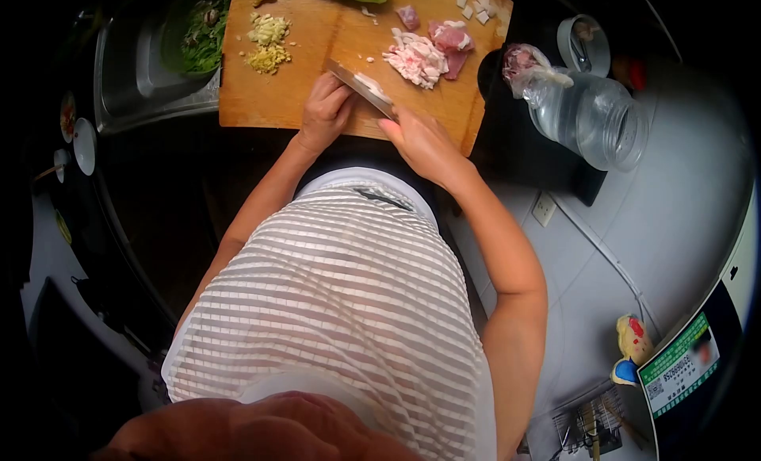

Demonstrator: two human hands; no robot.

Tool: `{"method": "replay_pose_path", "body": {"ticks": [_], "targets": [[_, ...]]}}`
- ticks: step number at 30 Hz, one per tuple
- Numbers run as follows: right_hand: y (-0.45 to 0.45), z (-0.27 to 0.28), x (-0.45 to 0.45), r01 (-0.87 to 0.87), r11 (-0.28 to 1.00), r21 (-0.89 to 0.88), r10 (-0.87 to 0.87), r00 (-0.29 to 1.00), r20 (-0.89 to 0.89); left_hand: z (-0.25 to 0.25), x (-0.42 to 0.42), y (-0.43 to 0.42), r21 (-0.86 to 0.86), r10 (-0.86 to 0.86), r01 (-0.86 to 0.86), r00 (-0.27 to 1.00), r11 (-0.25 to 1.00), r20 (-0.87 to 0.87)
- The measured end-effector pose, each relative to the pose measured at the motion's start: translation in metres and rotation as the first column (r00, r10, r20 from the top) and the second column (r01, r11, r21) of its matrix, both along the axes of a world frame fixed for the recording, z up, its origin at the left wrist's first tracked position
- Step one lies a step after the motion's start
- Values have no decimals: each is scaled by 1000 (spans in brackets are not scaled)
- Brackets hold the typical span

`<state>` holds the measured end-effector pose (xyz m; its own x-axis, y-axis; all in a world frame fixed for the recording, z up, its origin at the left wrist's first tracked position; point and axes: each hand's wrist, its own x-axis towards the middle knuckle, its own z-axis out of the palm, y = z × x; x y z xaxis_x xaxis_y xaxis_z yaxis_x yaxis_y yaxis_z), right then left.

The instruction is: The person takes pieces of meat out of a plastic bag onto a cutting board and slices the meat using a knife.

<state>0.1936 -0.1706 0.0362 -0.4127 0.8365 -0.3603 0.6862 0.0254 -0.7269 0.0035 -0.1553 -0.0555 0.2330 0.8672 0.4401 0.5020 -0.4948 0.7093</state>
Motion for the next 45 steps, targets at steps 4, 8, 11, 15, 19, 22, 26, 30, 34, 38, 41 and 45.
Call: {"method": "replay_pose_path", "body": {"ticks": [4, 8, 11, 15, 19, 22, 26, 30, 34, 38, 41, 45], "targets": [[-27, 9, 30, 70, 987, -142, -57, 994, 88, -6, -1, 0, 45, 4, -3, 1000, 999, -24], [-26, 29, 41, 199, 931, -305, -172, 978, 115, -4, -1, -9, -118, 78, -55, 977, 992, 199], [-22, 44, 28, 220, 935, -277, -203, 975, 88, 2, -5, -9, -101, 139, -125, 980, 987, 144], [-16, 37, 20, 112, 974, -197, -105, 994, 43, -2, -3, -2, -3, 92, -92, 992, 996, 90], [-14, 31, 18, 70, 976, -206, -65, 997, 30, 0, -1, -2, -34, 107, -105, 992, 994, 70], [-13, 30, 18, 71, 971, -227, -62, 997, 45, 0, -2, -2, -47, 93, -91, 995, 995, 33], [-8, 31, 19, 88, 966, -243, -79, 996, 45, 0, -4, 5, -40, 59, -59, 998, 997, 19], [0, 33, 19, 116, 928, -355, -103, 993, 55, -1, -9, 12, -46, -2, 2, 1000, 999, -3], [-3, 36, 21, 143, 906, -399, -132, 990, 55, -2, -9, 11, -55, -16, 16, 1000, 998, 11], [3, 39, 19, 142, 897, -418, -126, 990, 64, -3, -10, 12, -59, -20, 22, 999, 998, 25], [5, 41, 20, 123, 900, -417, -97, 992, 84, -4, -10, 10, -66, -19, 20, 1000, 998, 21], [11, 32, 15, 113, 896, -429, -96, 994, 61, -3, -9, 11, -89, -19, 22, 999, 996, 33]]}}
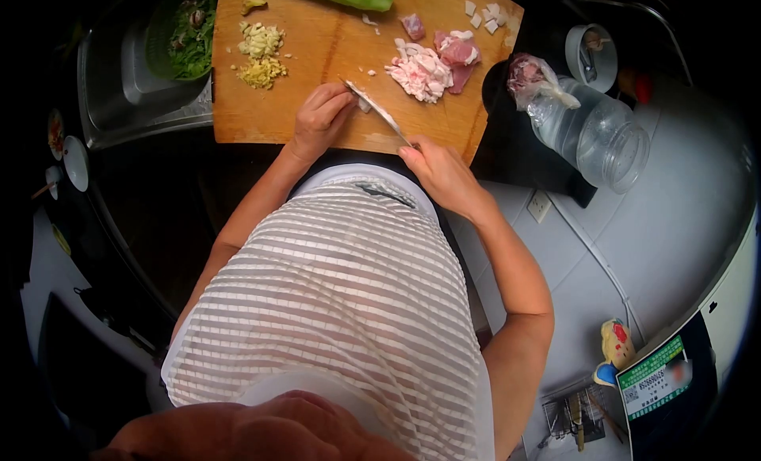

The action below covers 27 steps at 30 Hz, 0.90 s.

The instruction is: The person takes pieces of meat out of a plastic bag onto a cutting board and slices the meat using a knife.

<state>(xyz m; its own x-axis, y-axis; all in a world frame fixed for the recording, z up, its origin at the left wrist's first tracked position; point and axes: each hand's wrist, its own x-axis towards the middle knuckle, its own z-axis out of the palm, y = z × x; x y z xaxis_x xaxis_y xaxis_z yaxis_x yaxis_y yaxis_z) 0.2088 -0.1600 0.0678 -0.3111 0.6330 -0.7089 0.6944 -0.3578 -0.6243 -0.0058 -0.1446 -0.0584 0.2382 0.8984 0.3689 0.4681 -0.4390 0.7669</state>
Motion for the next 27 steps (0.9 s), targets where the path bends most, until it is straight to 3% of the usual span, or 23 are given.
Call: {"method": "replay_pose_path", "body": {"ticks": [6, 8, 15, 17, 18, 20, 22, 23, 24, 26, 27], "targets": [[9, -19, -15, 76, 993, -94, -83, 994, -71, 2, -1, -1, -20, -47, 47, 999, 999, 2], [11, -31, -26, 101, 995, 21, -99, 991, -87, 3, -1, -1, -16, -62, 62, 998, 998, 13], [-1, -39, -24, 155, 984, 90, -139, 978, -158, 3, 0, 0, -7, -108, 108, 994, 994, -3], [-16, -32, -10, 299, 936, -188, -321, 942, -98, 4, 0, 1, 10, -106, 106, 994, 994, -21], [-21, -27, -5, 303, 936, -178, -323, 941, -101, 5, 1, 2, 13, -116, 116, 993, 993, -34], [-29, -18, 4, 326, 945, 35, -326, 945, 1, 4, 4, 4, 20, -125, 126, 991, 992, -45], [-36, -12, 10, 308, 950, 44, -309, 951, 19, 3, 7, 5, -18, -140, 139, 984, 990, -110], [-40, -12, 12, 256, 942, 216, -259, 966, -18, 6, 7, 4, -10, -145, 145, 983, 989, -117], [-43, -12, 14, 204, 900, 385, -203, 978, -42, 10, 8, 3, -27, -73, 72, 996, 997, -47], [-47, -18, 19, 119, 868, 483, -152, 988, 29, 18, 6, -1, -42, 1, -1, 1000, 999, 18], [-47, -19, 21, 21, 827, 561, -100, 989, 109, 24, 2, -4, -182, 94, -67, 985, 981, 143]]}}
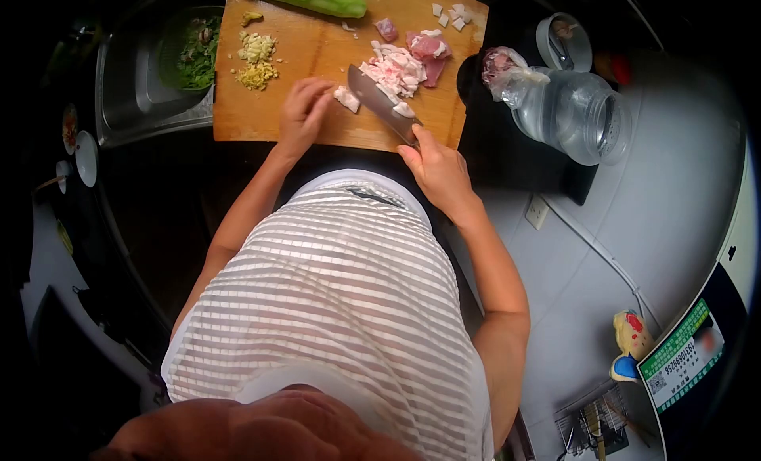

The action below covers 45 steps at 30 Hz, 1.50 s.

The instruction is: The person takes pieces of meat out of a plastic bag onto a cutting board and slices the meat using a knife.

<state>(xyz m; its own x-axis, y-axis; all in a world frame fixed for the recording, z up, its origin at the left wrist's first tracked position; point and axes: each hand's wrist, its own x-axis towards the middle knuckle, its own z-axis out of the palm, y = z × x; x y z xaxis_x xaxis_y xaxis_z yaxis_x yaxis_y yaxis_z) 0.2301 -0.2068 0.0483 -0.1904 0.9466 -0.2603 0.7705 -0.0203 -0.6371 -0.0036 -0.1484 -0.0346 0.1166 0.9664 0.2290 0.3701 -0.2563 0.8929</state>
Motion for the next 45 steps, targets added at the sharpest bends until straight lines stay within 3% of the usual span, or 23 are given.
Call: {"method": "replay_pose_path", "body": {"ticks": [2, 5, 6, 7, 9, 11, 13, 14, 16, 18, 21, 23, 25, 27, 31, 33, 34, 36, 39, 43, 45], "targets": [[6, 3, 0, -81, 996, 47, 79, 996, 46, 11, -6, -1, -186, 142, -107, 972, 977, 187], [16, 4, -3, -236, 966, 101, 223, 966, 128, 40, -13, 16, -153, 47, -18, 982, 988, 183], [19, 4, -4, -324, 940, 108, 303, 938, 170, 53, -11, 22, -53, -112, 112, 994, 992, 2], [22, 3, -4, -332, 936, 115, 311, 936, 164, 60, -6, 25, -50, -103, 103, 995, 993, -7], [27, 3, -5, -447, 879, 168, 418, 890, 182, 67, 10, 31, -168, -378, 339, 848, 926, -372], [35, 7, -4, -498, 849, 178, 464, 863, 200, 59, 16, 36, -213, -412, 353, 793, 911, -449], [40, 12, -2, -540, 821, 183, 501, 837, 218, 60, 23, 37, -472, -513, 338, 800, 814, -311], [43, 13, 0, -568, 805, 169, 523, 815, 249, 57, 24, 39, -473, -512, 336, 799, 814, -314], [43, 14, 3, -594, 789, 156, 542, 793, 279, 47, 23, 44, -579, -537, 395, 839, 713, -89], [41, 14, 6, -636, 754, 166, 593, 767, 245, 44, 24, 47, -600, -478, 321, 871, 732, -116], [34, 29, 14, -621, 768, 155, 597, 782, 177, 18, 16, 49, -554, -404, 236, 892, 798, -201], [28, 32, 26, -621, 777, 106, 603, 782, 160, 10, 14, 49, -585, -208, 214, 975, 783, 79], [21, 28, 40, -557, 830, 11, 550, 822, 148, 12, 16, 50, -546, -198, 210, 977, 811, 83], [12, 20, 55, -529, 849, 5, 522, 839, 154, 33, 24, 50, -671, -252, 259, 961, 695, 111], [0, 15, 72, -442, 896, -53, 444, 880, 169, 24, 30, 52, -681, -239, 318, 948, 659, 211], [-4, 10, 79, -428, 904, 5, 422, 893, 155, 24, 33, 50, -564, -294, 153, 941, 812, -169], [-6, 7, 82, -408, 911, 60, 397, 907, 138, 24, 34, 52, -561, -292, 149, 941, 815, -174], [-9, 2, 88, -376, 924, 72, 367, 924, 105, 25, 36, 55, -455, -312, 89, 840, 886, -443], [-12, -1, 91, -315, 947, 57, 312, 949, 56, 21, 35, 56, -305, -293, 127, 751, 944, -592], [-16, -2, 92, -246, 969, -3, 246, 969, 28, 19, 33, 50, -221, -254, 153, 787, 963, -562], [-19, -4, 90, -216, 976, 1, 216, 976, 14, 29, 29, 52, -509, -320, 119, 888, 853, -330]]}}
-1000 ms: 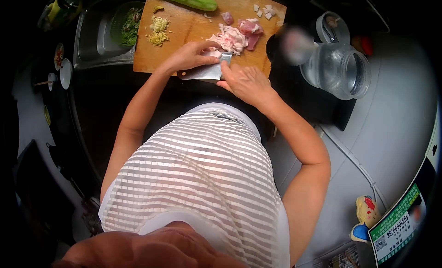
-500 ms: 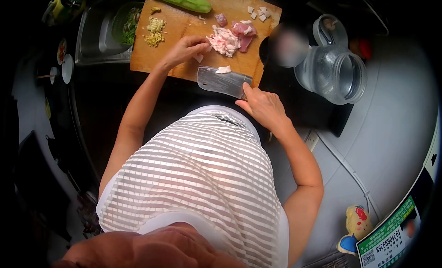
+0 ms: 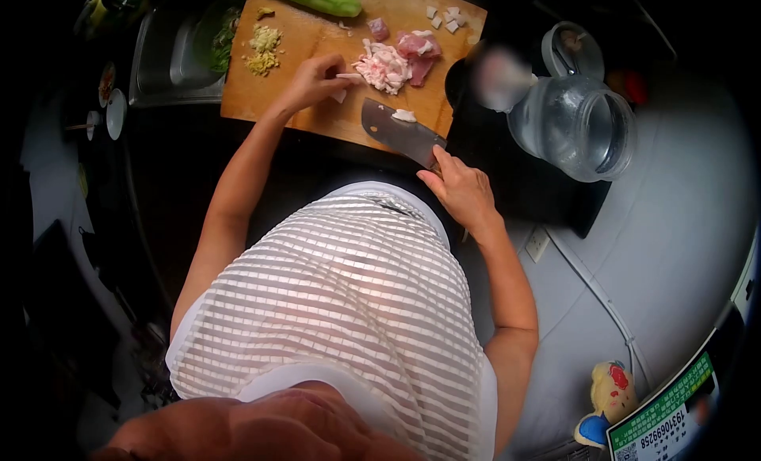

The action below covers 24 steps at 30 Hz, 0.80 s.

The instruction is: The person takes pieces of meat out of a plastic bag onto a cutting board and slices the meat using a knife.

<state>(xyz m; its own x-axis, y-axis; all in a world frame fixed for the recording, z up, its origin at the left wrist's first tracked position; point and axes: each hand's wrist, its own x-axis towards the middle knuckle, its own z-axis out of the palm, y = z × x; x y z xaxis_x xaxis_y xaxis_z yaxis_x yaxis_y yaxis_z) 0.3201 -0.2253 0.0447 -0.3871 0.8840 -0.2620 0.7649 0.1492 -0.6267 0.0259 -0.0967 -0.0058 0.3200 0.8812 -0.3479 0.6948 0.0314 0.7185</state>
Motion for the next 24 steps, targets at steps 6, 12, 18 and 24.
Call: {"method": "replay_pose_path", "body": {"ticks": [6, 12, 18, 24], "targets": [[6, 8, -22, 60, 998, 20, -58, 997, -56, -6, -27, 8, -11, -40, 39, 997, 999, -67], [30, 11, -53, -160, 975, 152, 145, 984, 102, 29, -22, -1, 117, -90, 68, 977, 991, 192], [42, 37, -78, -269, 957, 111, 245, 951, 188, 16, -13, 5, -179, -235, 303, 917, 936, 323], [15, 36, -78, -181, 983, -15, 181, 974, 138, -5, -42, 20, -205, 174, -86, 868, 975, 465]]}}
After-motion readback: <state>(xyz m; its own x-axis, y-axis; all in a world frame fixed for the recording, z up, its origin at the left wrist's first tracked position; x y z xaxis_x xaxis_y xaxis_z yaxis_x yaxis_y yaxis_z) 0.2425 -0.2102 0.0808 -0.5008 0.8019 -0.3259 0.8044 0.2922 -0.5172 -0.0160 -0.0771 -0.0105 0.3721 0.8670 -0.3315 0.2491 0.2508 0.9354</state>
